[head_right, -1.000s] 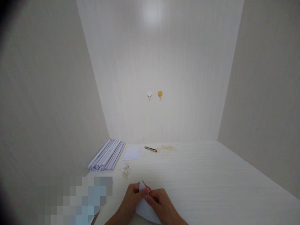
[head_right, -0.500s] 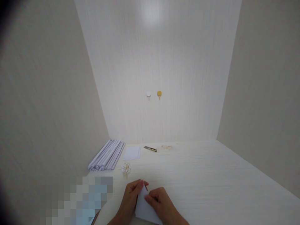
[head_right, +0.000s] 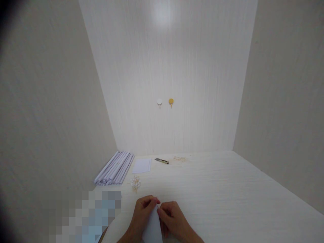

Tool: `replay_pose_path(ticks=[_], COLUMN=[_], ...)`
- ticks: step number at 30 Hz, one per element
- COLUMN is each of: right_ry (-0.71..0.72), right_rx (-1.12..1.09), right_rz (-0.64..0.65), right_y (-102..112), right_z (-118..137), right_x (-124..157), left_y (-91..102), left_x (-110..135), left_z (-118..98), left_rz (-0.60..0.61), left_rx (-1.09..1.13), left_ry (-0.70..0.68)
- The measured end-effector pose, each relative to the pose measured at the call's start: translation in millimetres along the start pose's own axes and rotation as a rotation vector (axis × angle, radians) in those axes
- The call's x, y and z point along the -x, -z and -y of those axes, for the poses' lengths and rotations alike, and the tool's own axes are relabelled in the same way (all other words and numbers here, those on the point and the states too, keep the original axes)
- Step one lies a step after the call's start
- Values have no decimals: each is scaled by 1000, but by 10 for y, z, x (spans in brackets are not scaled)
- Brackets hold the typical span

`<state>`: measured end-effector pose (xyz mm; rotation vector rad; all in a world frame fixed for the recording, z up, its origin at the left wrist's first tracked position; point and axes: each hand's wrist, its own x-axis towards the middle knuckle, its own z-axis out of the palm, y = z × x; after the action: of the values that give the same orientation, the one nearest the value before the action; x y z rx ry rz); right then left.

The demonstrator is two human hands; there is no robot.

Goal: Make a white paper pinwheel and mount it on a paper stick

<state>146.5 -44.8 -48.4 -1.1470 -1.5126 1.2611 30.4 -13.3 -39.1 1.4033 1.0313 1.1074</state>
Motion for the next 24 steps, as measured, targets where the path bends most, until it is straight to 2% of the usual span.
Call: replay_pose_path(ticks=[10,15,17,21,24], right_ry=[34,100,85,-9,-16], right_rx=[19,-4,-33,-86,-37], right_rz=[19,-7,14,52,-34], right_y=[21,47,43,38,61], right_z=[26,76,80,2,-88], right_x=[21,45,40,18,12], left_y=[-29,10,31,40,30], left_x=[-3,0,8,24,19], left_z=[38,57,58,50,42], left_rz=[88,220,259,215,121], left_rx=[-5,-78,-119,-151,-106], left_ry=[5,9,-17,-49,-48])
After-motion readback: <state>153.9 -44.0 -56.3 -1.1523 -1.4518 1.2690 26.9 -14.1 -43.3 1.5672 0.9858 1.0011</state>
